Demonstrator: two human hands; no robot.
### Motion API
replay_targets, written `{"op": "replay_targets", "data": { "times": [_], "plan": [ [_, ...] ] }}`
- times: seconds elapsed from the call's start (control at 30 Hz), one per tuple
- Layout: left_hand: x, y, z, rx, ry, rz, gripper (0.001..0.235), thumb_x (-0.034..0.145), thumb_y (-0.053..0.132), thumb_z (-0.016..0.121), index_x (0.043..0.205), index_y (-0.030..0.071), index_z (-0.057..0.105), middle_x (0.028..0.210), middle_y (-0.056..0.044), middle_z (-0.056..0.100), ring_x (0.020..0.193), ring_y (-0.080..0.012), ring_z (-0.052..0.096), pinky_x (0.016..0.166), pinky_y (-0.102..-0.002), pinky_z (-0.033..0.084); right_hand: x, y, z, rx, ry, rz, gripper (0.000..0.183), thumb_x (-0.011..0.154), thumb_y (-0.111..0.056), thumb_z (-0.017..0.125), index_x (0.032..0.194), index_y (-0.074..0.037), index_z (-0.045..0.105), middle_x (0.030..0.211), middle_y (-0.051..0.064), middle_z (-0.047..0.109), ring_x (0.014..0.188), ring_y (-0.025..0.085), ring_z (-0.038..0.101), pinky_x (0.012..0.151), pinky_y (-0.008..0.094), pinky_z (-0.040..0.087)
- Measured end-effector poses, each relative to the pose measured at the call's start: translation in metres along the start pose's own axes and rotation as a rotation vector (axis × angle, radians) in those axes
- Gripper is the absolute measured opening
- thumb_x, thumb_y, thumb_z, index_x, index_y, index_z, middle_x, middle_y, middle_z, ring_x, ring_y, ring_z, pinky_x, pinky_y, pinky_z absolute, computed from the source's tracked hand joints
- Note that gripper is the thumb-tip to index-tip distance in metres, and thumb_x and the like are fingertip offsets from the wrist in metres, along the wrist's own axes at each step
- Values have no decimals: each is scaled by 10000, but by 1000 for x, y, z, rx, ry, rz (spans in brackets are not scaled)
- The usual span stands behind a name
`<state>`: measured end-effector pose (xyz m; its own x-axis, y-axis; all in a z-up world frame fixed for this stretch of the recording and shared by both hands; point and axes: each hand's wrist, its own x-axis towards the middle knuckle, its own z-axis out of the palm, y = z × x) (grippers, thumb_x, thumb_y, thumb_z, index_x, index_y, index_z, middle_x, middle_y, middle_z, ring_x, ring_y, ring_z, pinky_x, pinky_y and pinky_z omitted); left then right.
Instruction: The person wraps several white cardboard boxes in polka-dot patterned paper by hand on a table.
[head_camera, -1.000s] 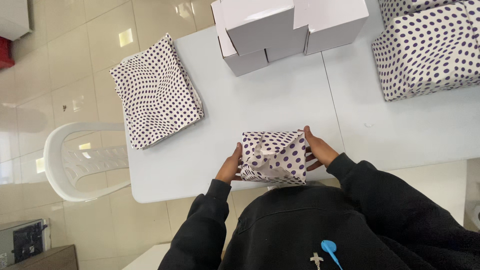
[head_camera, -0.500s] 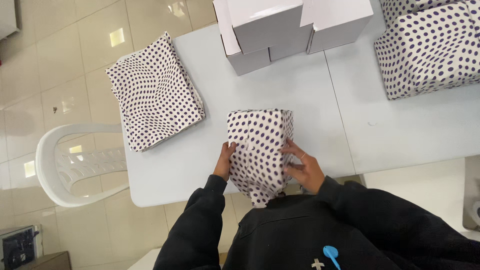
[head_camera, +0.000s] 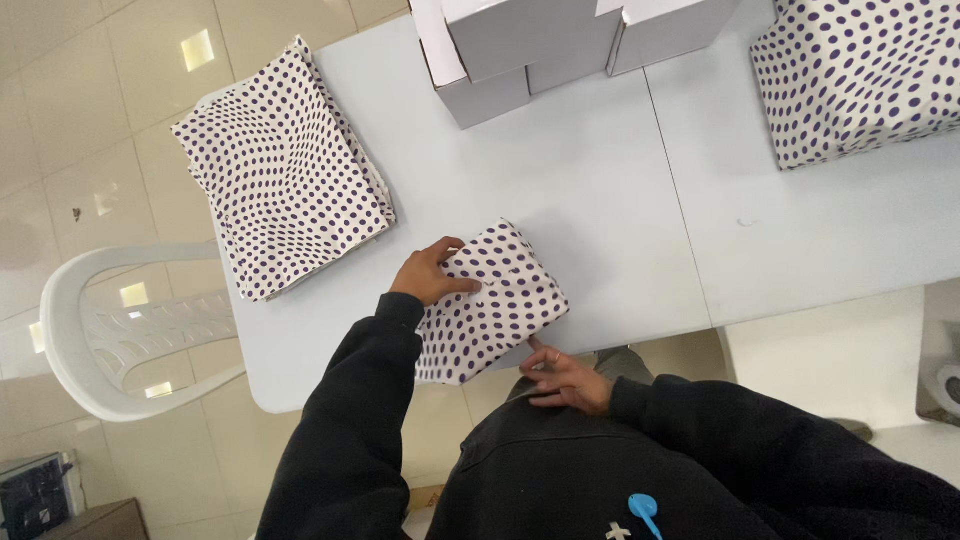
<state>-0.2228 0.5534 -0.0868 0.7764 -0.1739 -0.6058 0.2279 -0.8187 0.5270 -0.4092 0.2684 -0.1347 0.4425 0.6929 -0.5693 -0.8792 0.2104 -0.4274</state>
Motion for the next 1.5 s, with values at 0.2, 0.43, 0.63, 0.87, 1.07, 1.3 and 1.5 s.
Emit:
{"op": "replay_targets", "data": {
  "times": [0.2,0.43,0.63,0.87,1.07,1.3,1.5],
  "plan": [
    [15,1,24,292,6,62,829,720,531,829,1508,451,583,1492,81,699,1570,-265,460,1330,-542,228,13,-33,-63,-862,41,-181,219,1002,-66,639,1006,-86,857,953,143,827,974,324,778,804,451,581],
    [-56,80,101,249,295,75,806,870,328,567,1663,347,422,1813,-79,250,1663,-437,99,1268,-723,100,66,-120,-113,-1025,244,-323,244,934,-61,599,851,-139,815,722,48,762,688,180,659,641,323,507],
    [-52,92,156,242,422,-77,853,999,759,540,1720,357,322,1829,-112,134,1659,-472,3,1212,-792,-8,71,-173,-89,-1335,71,-452,718,894,51,467,1567,-183,552,1638,87,559,1266,370,701,1083,580,554],
    [-61,90,164,288,378,-57,897,766,489,707,1624,493,443,1795,-41,177,1658,-457,59,1165,-881,105,73,-167,-102,-1646,-63,-397,244,964,-253,687,1193,-168,680,1252,11,690,1081,300,746,923,484,617],
    [-58,78,193,460,430,-56,697,900,624,693,1558,538,480,1763,-62,181,1660,-477,25,1149,-914,125,80,-138,-120,-1498,-115,-358,244,941,-379,777,1108,-203,806,1100,-1,791,951,250,763,857,442,622],
    [-53,73,202,483,491,-48,569,1019,600,583,1574,560,466,1768,-61,179,1670,-449,-17,1162,-905,79,77,-119,-137,-1264,-87,-453,141,977,-290,820,1043,-166,818,1056,55,799,896,279,750,779,414,605],
    [-51,73,203,474,472,-56,662,972,642,641,1595,569,427,1784,-55,133,1673,-436,-55,1177,-895,62,75,-119,-134,-1304,-72,-414,238,968,-309,823,1144,-155,775,1121,54,756,946,273,748,810,418,613]
  ]
}}
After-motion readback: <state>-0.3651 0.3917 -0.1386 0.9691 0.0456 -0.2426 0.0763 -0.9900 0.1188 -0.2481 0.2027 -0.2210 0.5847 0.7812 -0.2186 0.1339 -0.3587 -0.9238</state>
